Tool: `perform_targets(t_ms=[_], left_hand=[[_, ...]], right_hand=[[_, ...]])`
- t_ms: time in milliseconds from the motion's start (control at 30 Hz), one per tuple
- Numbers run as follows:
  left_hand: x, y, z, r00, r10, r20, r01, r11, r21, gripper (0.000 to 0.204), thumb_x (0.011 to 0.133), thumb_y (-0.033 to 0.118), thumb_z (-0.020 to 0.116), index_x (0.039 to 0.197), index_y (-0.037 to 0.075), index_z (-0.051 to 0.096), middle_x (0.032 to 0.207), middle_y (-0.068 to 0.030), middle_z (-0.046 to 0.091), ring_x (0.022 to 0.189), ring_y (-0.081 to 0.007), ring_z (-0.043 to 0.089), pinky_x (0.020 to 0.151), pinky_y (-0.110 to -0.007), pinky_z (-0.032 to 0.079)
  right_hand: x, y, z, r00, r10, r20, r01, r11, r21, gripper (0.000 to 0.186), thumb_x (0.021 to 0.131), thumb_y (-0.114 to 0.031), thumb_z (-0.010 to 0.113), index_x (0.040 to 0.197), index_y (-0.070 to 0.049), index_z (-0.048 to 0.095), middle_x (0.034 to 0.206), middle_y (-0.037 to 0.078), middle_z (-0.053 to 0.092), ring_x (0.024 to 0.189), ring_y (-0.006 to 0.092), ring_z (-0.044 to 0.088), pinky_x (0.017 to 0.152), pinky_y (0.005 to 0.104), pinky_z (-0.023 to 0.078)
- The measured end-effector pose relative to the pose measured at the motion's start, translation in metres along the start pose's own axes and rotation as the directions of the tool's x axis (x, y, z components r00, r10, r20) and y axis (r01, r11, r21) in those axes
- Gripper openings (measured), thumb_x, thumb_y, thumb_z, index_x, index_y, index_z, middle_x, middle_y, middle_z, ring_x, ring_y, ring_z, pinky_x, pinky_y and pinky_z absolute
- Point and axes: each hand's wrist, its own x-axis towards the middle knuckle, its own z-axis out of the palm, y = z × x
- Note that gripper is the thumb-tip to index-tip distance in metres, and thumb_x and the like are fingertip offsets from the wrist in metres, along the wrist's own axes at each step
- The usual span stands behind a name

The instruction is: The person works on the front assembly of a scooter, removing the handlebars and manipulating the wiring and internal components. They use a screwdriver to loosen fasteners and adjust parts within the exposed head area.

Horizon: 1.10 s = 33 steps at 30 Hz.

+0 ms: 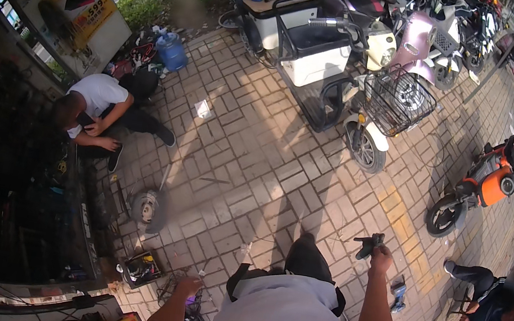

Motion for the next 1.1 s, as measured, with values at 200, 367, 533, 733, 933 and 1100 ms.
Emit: perform_targets(t_ms=[200, 367, 533, 733, 933, 1100], left_hand=[[0.012, 0.005, 0.002, 0.960, -0.273, 0.063, 0.280, 0.936, -0.211, 0.029, 0.083, 0.026, 0.053, 0.109, 0.021, 0.064, 0.110, -0.0065, 0.063, 0.103, -0.0286, 0.060, 0.086, -0.040, 0.048], [0.044, 0.024, -0.025, 0.920, -0.390, 0.046, 0.387, 0.879, -0.279, 0.034, 0.084, 0.035, 0.054, 0.111, 0.018, 0.065, 0.116, -0.0082, 0.063, 0.104, -0.0311, 0.060, 0.087, -0.039, 0.048], [0.071, 0.124, -0.128, 0.654, -0.755, 0.050, 0.523, 0.404, -0.751, 0.044, 0.082, 0.042, 0.058, 0.113, 0.012, 0.065, 0.112, -0.0161, 0.064, 0.104, -0.0321, 0.060, 0.088, -0.038, 0.047], [0.097, 0.136, -0.088, 0.624, -0.748, 0.227, 0.536, 0.197, -0.821, 0.042, 0.081, 0.042, 0.055, 0.108, 0.012, 0.066, 0.110, -0.0145, 0.064, 0.105, -0.0317, 0.059, 0.090, -0.039, 0.045], [0.171, 0.096, -0.133, 0.612, -0.715, 0.338, 0.443, -0.043, -0.895, 0.037, 0.083, 0.039, 0.051, 0.098, 0.008, 0.067, 0.097, -0.0155, 0.066, 0.093, -0.0333, 0.061, 0.083, -0.040, 0.047], [0.203, 0.088, -0.216, 0.513, -0.836, 0.194, 0.249, -0.071, -0.966, 0.036, 0.086, 0.038, 0.054, 0.104, 0.009, 0.065, 0.100, -0.0159, 0.065, 0.097, -0.0352, 0.060, 0.082, -0.040, 0.048]], right_hand=[[0.074, -0.042, 0.193, 0.970, 0.013, 0.241, -0.019, 1.000, 0.025, 0.022, 0.081, 0.000, 0.056, 0.102, 0.004, 0.061, 0.061, 0.002, 0.051, 0.044, 0.0090, 0.043, 0.038, 0.0233, 0.031], [0.113, -0.077, 0.357, 0.894, 0.123, 0.431, -0.136, 0.991, 0.000, 0.025, 0.077, 0.001, 0.061, 0.102, 0.003, 0.065, 0.073, 0.004, 0.059, 0.057, 0.0086, 0.049, 0.051, 0.0228, 0.036], [0.159, -0.147, 0.519, 0.769, 0.050, 0.637, -0.063, 0.998, -0.002, 0.022, 0.076, 0.000, 0.061, 0.098, 0.002, 0.066, 0.071, 0.003, 0.056, 0.053, 0.0088, 0.048, 0.043, 0.0248, 0.034], [0.181, -0.269, 0.701, 0.752, -0.051, 0.657, 0.099, 0.994, -0.036, 0.050, 0.083, -0.008, 0.061, 0.130, -0.009, 0.046, 0.089, 0.002, 0.058, 0.070, 0.0141, 0.057, 0.044, 0.0258, 0.037], [0.201, -0.270, 0.783, 0.466, -0.028, 0.884, 0.455, 0.865, -0.213, 0.034, 0.078, -0.004, 0.057, 0.111, -0.010, 0.054, 0.082, 0.001, 0.055, 0.067, 0.0135, 0.053, 0.050, 0.0277, 0.039], [0.190, -0.201, 0.784, 0.263, -0.002, 0.965, 0.929, 0.271, -0.253, 0.035, 0.067, 0.000, 0.046, 0.098, 0.003, 0.063, 0.079, 0.016, 0.061, 0.067, 0.0236, 0.058, 0.060, 0.0335, 0.046]])
